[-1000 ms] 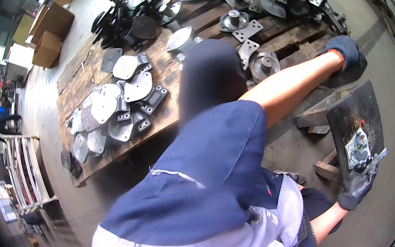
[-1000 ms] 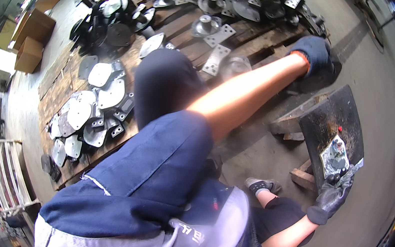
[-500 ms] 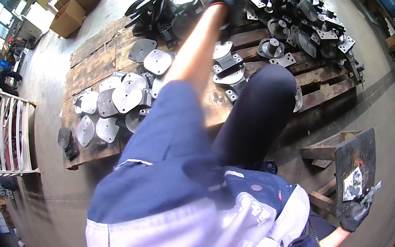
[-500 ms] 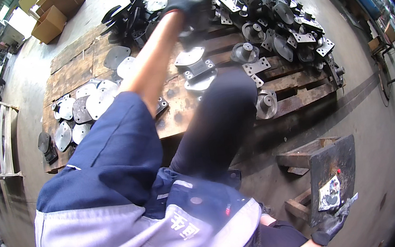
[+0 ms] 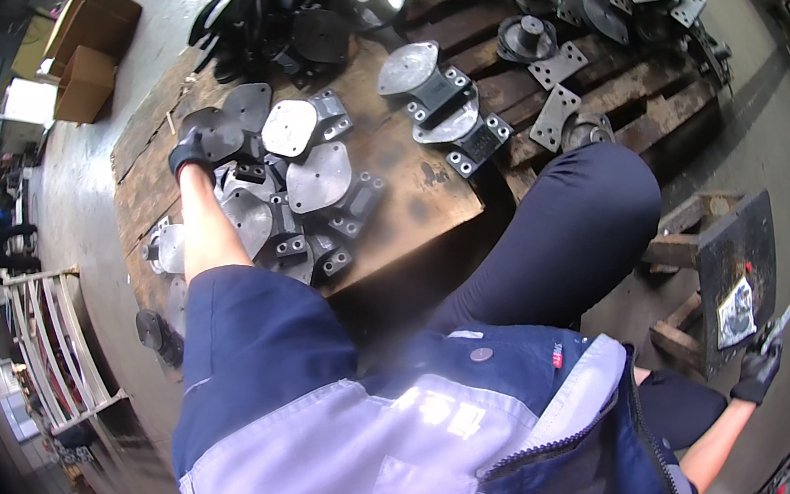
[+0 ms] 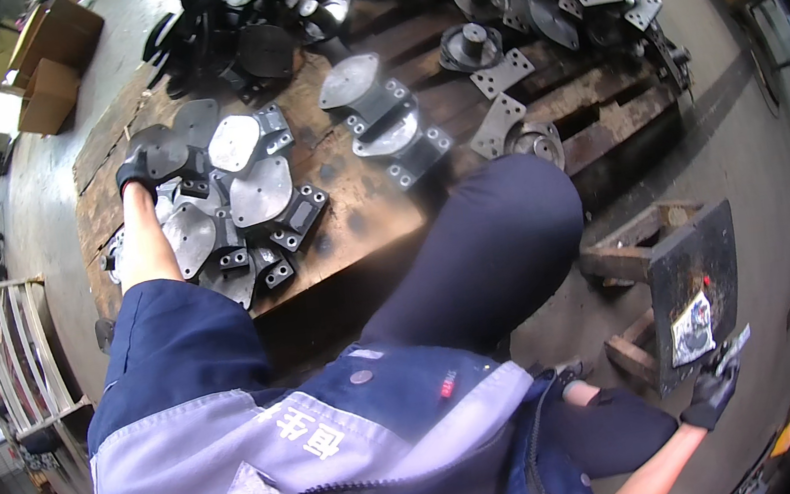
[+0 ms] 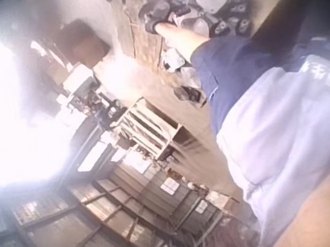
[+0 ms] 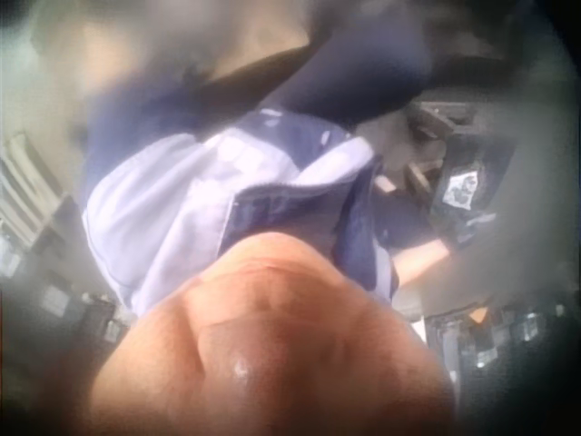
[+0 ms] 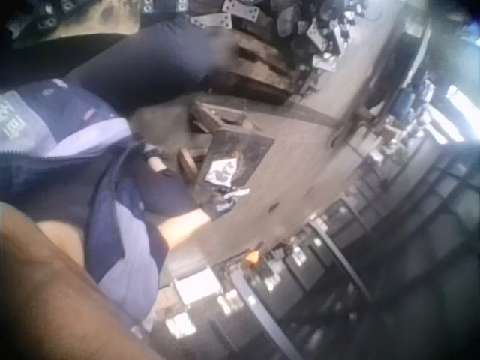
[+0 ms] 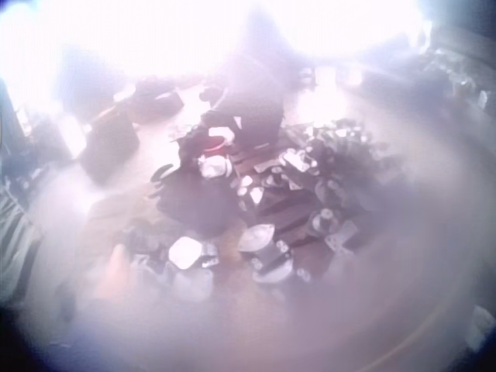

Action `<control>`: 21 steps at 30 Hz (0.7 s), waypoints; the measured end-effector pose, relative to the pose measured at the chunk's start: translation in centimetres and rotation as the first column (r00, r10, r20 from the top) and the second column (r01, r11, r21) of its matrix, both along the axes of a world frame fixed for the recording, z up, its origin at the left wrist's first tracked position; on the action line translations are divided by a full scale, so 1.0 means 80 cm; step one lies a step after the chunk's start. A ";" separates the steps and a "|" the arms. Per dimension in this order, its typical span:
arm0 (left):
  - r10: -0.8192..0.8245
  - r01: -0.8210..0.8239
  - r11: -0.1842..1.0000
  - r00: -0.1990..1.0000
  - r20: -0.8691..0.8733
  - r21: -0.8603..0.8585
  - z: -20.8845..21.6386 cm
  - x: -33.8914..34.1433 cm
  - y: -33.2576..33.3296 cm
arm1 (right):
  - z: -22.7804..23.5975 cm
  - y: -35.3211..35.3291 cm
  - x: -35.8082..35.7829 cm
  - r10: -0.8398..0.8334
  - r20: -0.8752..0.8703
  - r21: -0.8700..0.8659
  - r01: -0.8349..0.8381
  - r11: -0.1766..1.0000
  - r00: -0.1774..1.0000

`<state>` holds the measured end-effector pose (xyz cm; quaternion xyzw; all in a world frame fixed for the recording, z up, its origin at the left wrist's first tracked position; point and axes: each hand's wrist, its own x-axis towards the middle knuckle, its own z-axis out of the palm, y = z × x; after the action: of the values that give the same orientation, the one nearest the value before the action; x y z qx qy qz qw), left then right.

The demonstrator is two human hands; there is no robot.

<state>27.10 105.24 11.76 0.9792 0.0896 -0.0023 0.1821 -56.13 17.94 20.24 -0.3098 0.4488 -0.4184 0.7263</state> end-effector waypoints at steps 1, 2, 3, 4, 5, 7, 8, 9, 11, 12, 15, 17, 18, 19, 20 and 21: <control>0.170 -0.175 0.984 0.980 -0.106 -0.035 -0.026 -0.024 -0.099 | 0.043 0.014 -0.002 -0.026 -0.117 -0.074 0.018 0.997 0.993; 0.065 -0.043 0.990 0.983 -0.171 0.133 -0.036 -0.019 -0.097 | 0.045 -0.002 -0.016 0.093 -0.061 -0.101 -0.098 0.990 0.994; -0.023 0.094 0.950 0.972 -0.235 0.298 -0.047 -0.021 -0.086 | 0.046 0.000 -0.012 0.116 -0.096 -0.143 -0.129 0.981 0.989; 0.019 0.012 0.990 0.975 -0.221 0.137 -0.061 -0.024 -0.080 | 0.051 0.004 0.004 0.134 -0.134 -0.186 -0.158 0.970 0.982; 0.062 -0.070 0.997 0.978 -0.200 -0.031 -0.075 -0.022 -0.079 | 0.055 0.012 0.018 0.079 -0.155 -0.211 -0.111 0.971 0.985; 0.144 -0.204 0.931 0.967 -0.209 -0.303 -0.093 -0.007 -0.007 | 0.051 0.030 0.050 0.062 -0.125 -0.192 -0.085 0.978 0.990; 0.223 -0.294 0.920 0.937 -0.268 -0.261 -0.084 0.007 0.044 | 0.039 0.025 0.053 0.175 -0.070 -0.161 -0.184 0.970 0.982; 0.134 -0.195 0.959 0.951 -0.277 -0.206 -0.107 0.010 0.020 | 0.052 0.026 0.037 0.245 -0.054 -0.180 -0.251 0.951 0.968; 0.021 -0.036 0.999 0.943 -0.331 -0.041 -0.106 0.005 0.028 | 0.050 0.028 0.016 0.240 -0.058 -0.183 -0.247 0.952 0.969; 0.009 0.018 0.998 0.923 -0.384 0.068 -0.098 0.006 0.057 | 0.041 0.033 0.022 0.177 -0.091 -0.169 -0.191 0.967 0.980; 0.224 -0.209 0.975 0.904 -0.365 0.081 -0.102 -0.014 0.002 | 0.046 0.038 0.008 0.080 -0.118 -0.208 -0.104 0.973 0.990; 0.320 -0.279 0.945 0.896 -0.307 0.170 -0.074 -0.033 -0.054 | 0.059 0.043 0.003 0.107 -0.094 -0.196 -0.124 0.973 0.990; 0.380 -0.330 0.918 0.892 -0.247 0.219 -0.040 -0.045 -0.080 | 0.054 0.039 0.003 0.133 -0.056 -0.190 -0.141 0.972 0.990; 0.335 -0.272 0.899 0.932 -0.137 0.343 -0.009 -0.053 -0.115 | 0.052 0.035 0.004 0.143 -0.041 -0.194 -0.149 0.970 0.989; 0.280 -0.233 0.854 0.960 -0.033 0.466 0.008 -0.057 -0.152 | 0.050 0.033 0.006 0.163 -0.024 -0.200 -0.164 0.966 0.986; 0.228 -0.254 0.922 0.966 0.120 0.291 0.002 -0.047 -0.194 | 0.049 0.035 0.003 0.166 -0.007 -0.202 -0.164 0.965 0.986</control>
<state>23.32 89.76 11.91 0.9762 0.2009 0.0748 0.0318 -55.88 20.76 24.18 -0.4163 0.3730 -0.4014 0.7255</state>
